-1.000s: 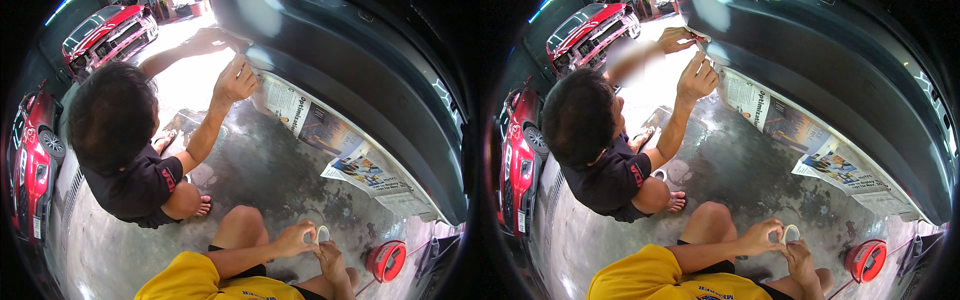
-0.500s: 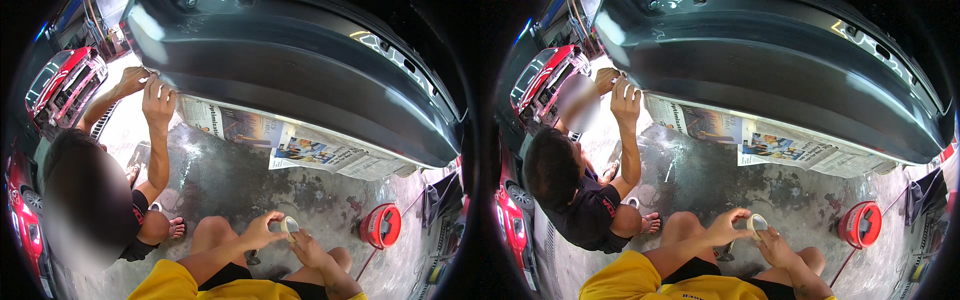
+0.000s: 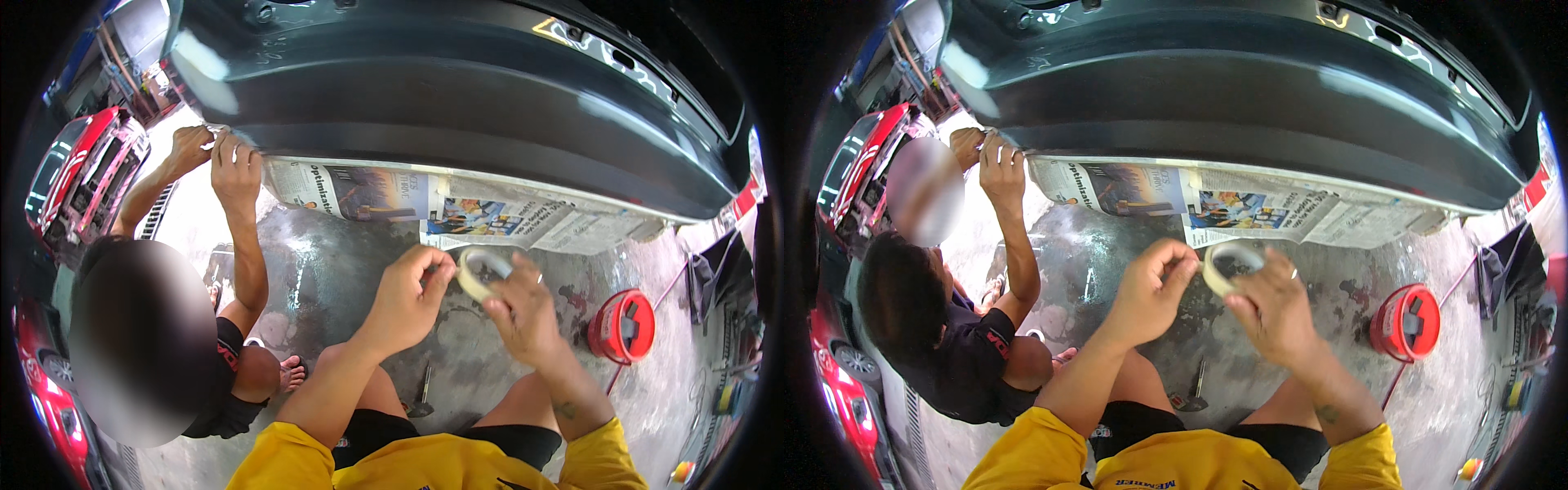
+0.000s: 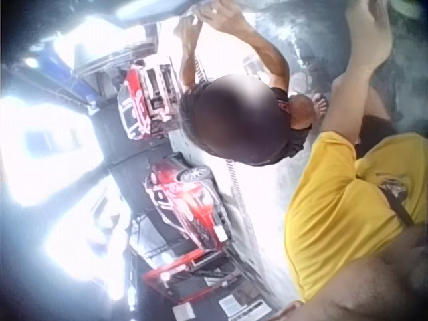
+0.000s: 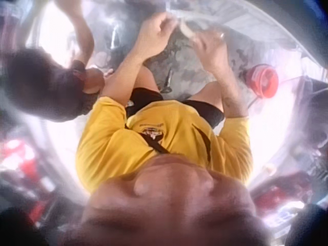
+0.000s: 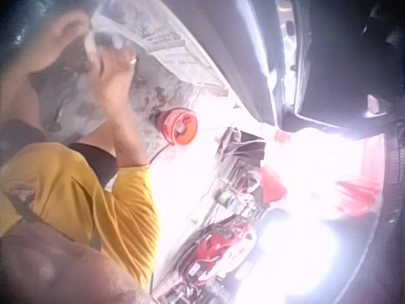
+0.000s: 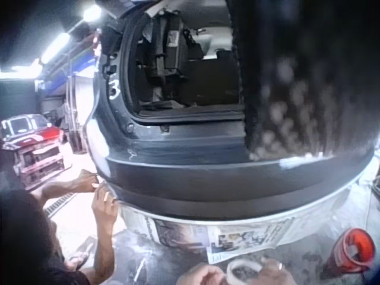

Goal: The person sits on the floor and applies masking tape to a car bumper. They use a utility knife to cut the tape and smooth it down, preparing the surface for painting. A coworker is visible nearby working on the same bumper.

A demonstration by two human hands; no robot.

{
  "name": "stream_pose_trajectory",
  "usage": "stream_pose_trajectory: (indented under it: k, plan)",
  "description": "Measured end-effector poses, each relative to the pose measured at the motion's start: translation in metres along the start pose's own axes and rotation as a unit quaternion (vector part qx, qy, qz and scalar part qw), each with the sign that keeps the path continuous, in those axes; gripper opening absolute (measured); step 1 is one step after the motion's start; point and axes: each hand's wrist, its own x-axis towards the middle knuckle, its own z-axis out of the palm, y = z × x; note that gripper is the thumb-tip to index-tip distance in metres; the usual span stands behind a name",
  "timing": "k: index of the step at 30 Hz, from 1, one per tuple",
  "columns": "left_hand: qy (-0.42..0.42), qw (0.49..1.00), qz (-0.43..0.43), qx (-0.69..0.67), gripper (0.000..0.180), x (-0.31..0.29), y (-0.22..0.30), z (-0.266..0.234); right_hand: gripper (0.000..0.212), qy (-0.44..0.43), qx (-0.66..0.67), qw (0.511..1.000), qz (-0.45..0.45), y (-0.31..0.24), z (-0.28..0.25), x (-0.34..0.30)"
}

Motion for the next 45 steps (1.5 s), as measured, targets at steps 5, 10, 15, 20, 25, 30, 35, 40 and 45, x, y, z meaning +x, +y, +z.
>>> stream_pose_trajectory:
  k: [5,10,15,20,25,30,35,40,45]
  plan:
    - [-0.104,0.963,-0.140,-0.208,0.012,0.029,0.021,-0.023,0.019,0.099,0.047,0.991,0.071,-0.021,-0.030,0.039]
    - [-0.094,0.959,-0.112,-0.241,0.010,0.034,0.021,-0.015,0.030,0.143,0.074,0.979,0.123,-0.031,-0.027,0.049]
    - [-0.090,0.963,-0.112,-0.227,0.008,0.031,0.024,-0.017,0.033,0.189,-0.076,0.973,0.109,-0.024,-0.009,0.054]
    - [-0.062,0.964,-0.099,-0.239,0.009,0.025,0.024,-0.026,0.031,0.246,-0.130,0.960,0.029,-0.028,0.002,0.063]
    - [0.193,0.964,0.065,-0.172,0.012,0.047,0.064,-0.084,0.030,0.638,-0.233,0.725,0.114,0.068,-0.086,0.015]
    - [0.091,0.980,0.134,-0.115,0.011,0.083,0.069,-0.116,0.021,0.554,-0.159,0.816,0.043,-0.023,-0.039,0.082]
    - [0.057,0.987,0.141,-0.053,0.008,0.095,0.071,-0.095,0.016,0.339,-0.163,0.927,0.008,-0.053,-0.018,0.146]
    - [0.064,0.983,0.173,-0.016,0.010,0.103,0.075,-0.091,0.019,0.311,-0.162,0.937,0.009,-0.060,-0.010,0.172]
    - [0.112,0.976,0.186,-0.012,0.011,0.110,0.075,-0.087,0.018,0.321,-0.153,0.934,0.037,-0.057,-0.001,0.182]
